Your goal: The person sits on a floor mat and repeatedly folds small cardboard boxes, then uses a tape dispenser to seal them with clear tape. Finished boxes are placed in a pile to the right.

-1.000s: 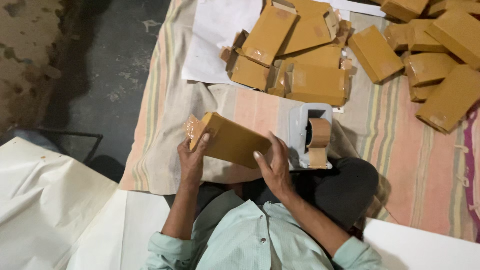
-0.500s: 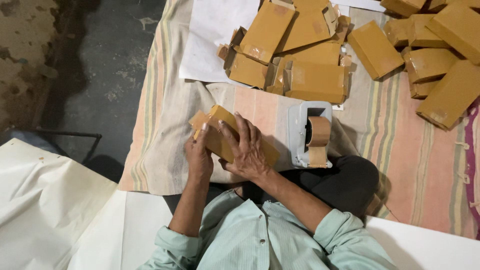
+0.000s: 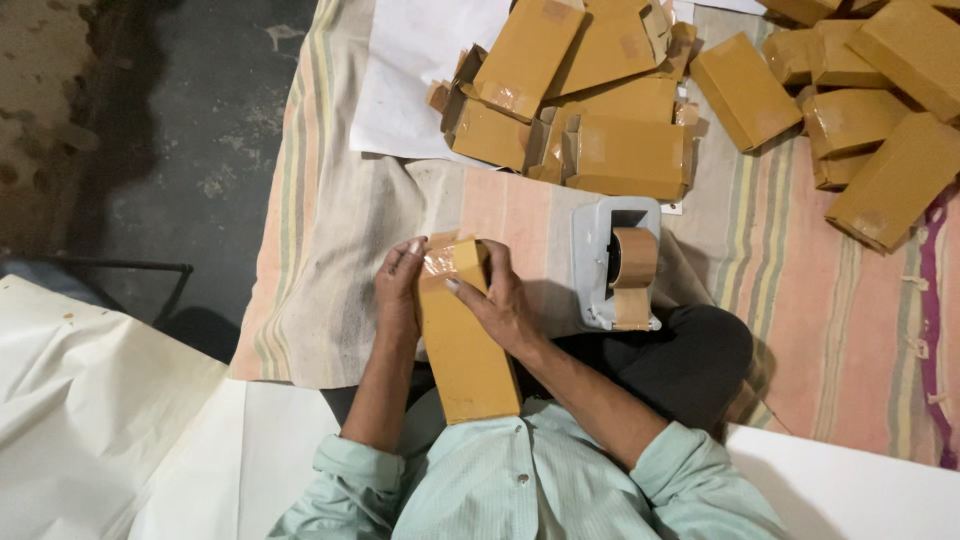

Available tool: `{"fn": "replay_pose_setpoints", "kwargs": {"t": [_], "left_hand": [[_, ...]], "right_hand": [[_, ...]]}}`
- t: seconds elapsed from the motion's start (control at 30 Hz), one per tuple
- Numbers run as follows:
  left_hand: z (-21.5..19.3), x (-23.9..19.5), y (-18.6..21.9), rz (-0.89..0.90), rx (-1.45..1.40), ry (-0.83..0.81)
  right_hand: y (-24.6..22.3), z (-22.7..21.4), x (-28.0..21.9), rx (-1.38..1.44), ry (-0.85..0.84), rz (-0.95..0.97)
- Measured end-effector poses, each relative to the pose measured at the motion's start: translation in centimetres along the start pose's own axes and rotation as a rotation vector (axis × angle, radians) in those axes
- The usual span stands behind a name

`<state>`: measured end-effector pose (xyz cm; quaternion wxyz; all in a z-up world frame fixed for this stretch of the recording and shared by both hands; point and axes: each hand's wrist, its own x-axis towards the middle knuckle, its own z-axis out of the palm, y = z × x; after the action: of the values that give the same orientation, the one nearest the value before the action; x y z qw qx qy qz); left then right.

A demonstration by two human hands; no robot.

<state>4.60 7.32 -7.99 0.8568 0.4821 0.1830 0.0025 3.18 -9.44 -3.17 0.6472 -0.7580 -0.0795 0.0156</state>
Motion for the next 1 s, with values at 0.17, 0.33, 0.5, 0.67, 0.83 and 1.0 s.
{"fn": "replay_pose_setpoints", "kwargs": {"t": [0.17, 0.33, 0.5, 0.67, 0.83, 1.0], "left_hand": [[0.6, -2.5, 0.0, 0.191, 0.235, 0.044], [2.3, -4.7, 1.6, 0.273, 0.221, 0.011], [3.6, -5.7, 1.7, 0.321, 0.439, 0.165], [3.5, -5.7, 1.4, 0.263, 0.572, 0.16], [3.6, -5.5, 2.0, 0.268, 0.694, 0.163], [3.9, -6.1, 2.7, 0.206, 0.768, 0.153]], "right_hand": [[2.1, 0.7, -2.1, 0.179, 0.147, -0.087], [2.8, -0.2, -2.1, 0.062, 0.123, 0.068], [3.6, -0.6, -1.6, 0.038, 0.075, 0.174], [3.9, -0.1, -2.0, 0.113, 0.164, 0.243], [3.2, -0.4, -2.1, 0.102, 0.219, 0.109], [2.9, -0.9, -2.6, 0.065, 0.125, 0.166]]}}
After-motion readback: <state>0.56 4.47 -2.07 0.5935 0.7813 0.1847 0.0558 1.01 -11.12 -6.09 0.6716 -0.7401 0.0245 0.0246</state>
